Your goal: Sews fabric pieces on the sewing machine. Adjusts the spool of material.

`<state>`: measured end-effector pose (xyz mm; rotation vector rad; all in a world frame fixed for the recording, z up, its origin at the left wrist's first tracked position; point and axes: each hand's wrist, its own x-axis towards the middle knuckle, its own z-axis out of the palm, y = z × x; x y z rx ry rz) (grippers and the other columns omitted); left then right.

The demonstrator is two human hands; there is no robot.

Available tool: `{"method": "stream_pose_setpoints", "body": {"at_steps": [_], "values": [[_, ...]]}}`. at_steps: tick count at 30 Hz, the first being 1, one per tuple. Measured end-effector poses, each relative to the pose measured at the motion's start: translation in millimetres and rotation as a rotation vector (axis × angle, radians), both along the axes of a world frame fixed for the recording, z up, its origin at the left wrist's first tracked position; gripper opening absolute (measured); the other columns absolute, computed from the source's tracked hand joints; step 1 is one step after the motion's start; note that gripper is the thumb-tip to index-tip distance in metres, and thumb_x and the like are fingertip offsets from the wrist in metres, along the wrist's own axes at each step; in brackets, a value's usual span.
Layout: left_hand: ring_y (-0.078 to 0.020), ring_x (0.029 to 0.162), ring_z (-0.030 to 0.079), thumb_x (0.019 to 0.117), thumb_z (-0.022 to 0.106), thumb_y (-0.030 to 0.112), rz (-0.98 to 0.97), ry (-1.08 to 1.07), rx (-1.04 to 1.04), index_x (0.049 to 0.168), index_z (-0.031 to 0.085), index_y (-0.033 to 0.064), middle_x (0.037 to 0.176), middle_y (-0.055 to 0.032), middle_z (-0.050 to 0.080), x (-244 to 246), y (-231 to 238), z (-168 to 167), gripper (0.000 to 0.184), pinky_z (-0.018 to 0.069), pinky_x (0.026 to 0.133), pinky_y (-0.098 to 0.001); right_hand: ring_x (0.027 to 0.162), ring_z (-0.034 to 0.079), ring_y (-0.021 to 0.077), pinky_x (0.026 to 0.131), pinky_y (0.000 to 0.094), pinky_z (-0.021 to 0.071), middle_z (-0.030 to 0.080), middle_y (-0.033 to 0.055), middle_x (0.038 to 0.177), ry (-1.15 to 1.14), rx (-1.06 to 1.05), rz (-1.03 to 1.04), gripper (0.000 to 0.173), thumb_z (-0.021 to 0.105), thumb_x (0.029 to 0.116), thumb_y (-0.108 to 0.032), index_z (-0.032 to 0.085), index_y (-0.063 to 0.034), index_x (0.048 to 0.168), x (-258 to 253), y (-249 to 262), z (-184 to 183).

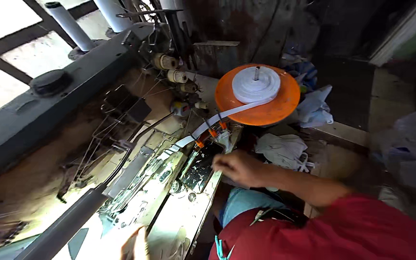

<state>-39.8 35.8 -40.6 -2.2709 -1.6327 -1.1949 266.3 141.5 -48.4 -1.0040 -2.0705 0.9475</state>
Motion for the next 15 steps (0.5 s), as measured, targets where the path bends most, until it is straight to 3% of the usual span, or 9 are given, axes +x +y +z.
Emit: {"method": "stream_pose_setpoints", "body": {"at_steps": [1, 3, 6, 9, 11, 13, 15], "values": [[-0.0149, 0.102, 0.068, 0.1017, 0.061, 0.012, -0.102, 0.024, -0.088, 0.103, 0.070, -0.0068, 0.099, -0.0188, 0.072, 13.9, 12.0, 2.0, 0.021, 0.0511, 0.097, -0.0264, 0.084, 0.069, 0.0259, 0.080, 0.0420, 0.0558, 0.071, 0.0191, 0.093, -0.034, 0.015, -0.105, 0.030, 0.048, 0.1069, -0.014, 0.069, 0.0071, 0.109, 26.8, 0.5, 1.0], [-0.0147, 0.098, 0.065, 0.1036, 0.056, 0.021, -0.251, 0.083, -0.117, 0.101, 0.067, 0.0047, 0.095, -0.0102, 0.070, 49.4, 49.1, 6.9, 0.020, 0.0499, 0.092, -0.0292, 0.077, 0.066, 0.0214, 0.074, 0.0392, 0.0570, 0.070, 0.0152, 0.091, -0.075, 0.122, -0.286, 0.026, 0.051, 0.1054, -0.011, 0.071, 0.0039, 0.109, 74.4, 3.8, 3.8], [-0.0265, 0.093, 0.070, 0.0971, 0.056, 0.020, -0.377, 0.122, -0.011, 0.096, 0.075, 0.0041, 0.093, -0.0113, 0.075, 108.6, 107.5, 18.8, 0.024, 0.0529, 0.086, -0.0417, 0.069, 0.061, 0.0116, 0.064, 0.0271, 0.0538, 0.067, 0.0099, 0.086, -0.116, 0.363, -0.447, 0.020, 0.056, 0.1017, -0.011, 0.071, 0.0021, 0.103, 123.6, 17.2, 13.0], [-0.0370, 0.107, 0.067, 0.0939, 0.061, 0.010, -0.432, 0.255, -0.053, 0.112, 0.072, -0.0010, 0.109, -0.0178, 0.072, 149.5, 155.7, 34.9, 0.024, 0.0513, 0.090, -0.0544, 0.072, 0.060, 0.0071, 0.066, 0.0194, 0.0515, 0.066, 0.0085, 0.086, -0.122, 0.488, -0.439, 0.018, 0.061, 0.0995, -0.013, 0.072, 0.0011, 0.098, 142.0, 32.6, 22.5], [-0.0437, 0.117, 0.063, 0.0922, 0.068, 0.004, -0.363, 0.356, -0.187, 0.125, 0.064, -0.0053, 0.123, -0.0245, 0.066, 167.9, 176.6, 46.1, 0.034, 0.0490, 0.097, -0.0604, 0.074, 0.062, 0.0079, 0.068, 0.0196, 0.0528, 0.067, 0.0082, 0.087, -0.132, 0.529, -0.373, 0.016, 0.062, 0.0981, -0.012, 0.073, -0.0003, 0.097, 140.2, 44.0, 26.0], [-0.0464, 0.115, 0.063, 0.0900, 0.071, 0.000, -0.279, 0.388, -0.329, 0.130, 0.060, -0.0071, 0.121, -0.0282, 0.065, 175.7, 184.4, 50.6, 0.042, 0.0499, 0.098, -0.0613, 0.077, 0.064, 0.0130, 0.070, 0.0255, 0.0547, 0.068, 0.0094, 0.091, -0.168, 0.549, -0.282, 0.013, 0.063, 0.0950, -0.008, 0.074, -0.0010, 0.098, 132.6, 56.5, 29.8], [-0.0437, 0.111, 0.066, 0.0921, 0.069, 0.001, -0.260, 0.315, -0.396, 0.134, 0.058, -0.0055, 0.117, -0.0265, 0.067, 170.1, 182.9, 48.1, 0.044, 0.0520, 0.095, -0.0603, 0.082, 0.068, 0.0197, 0.074, 0.0336, 0.0582, 0.070, 0.0122, 0.098, -0.215, 0.557, -0.194, 0.012, 0.066, 0.0925, -0.004, 0.074, -0.0003, 0.101, 123.1, 70.1, 34.3]]}}
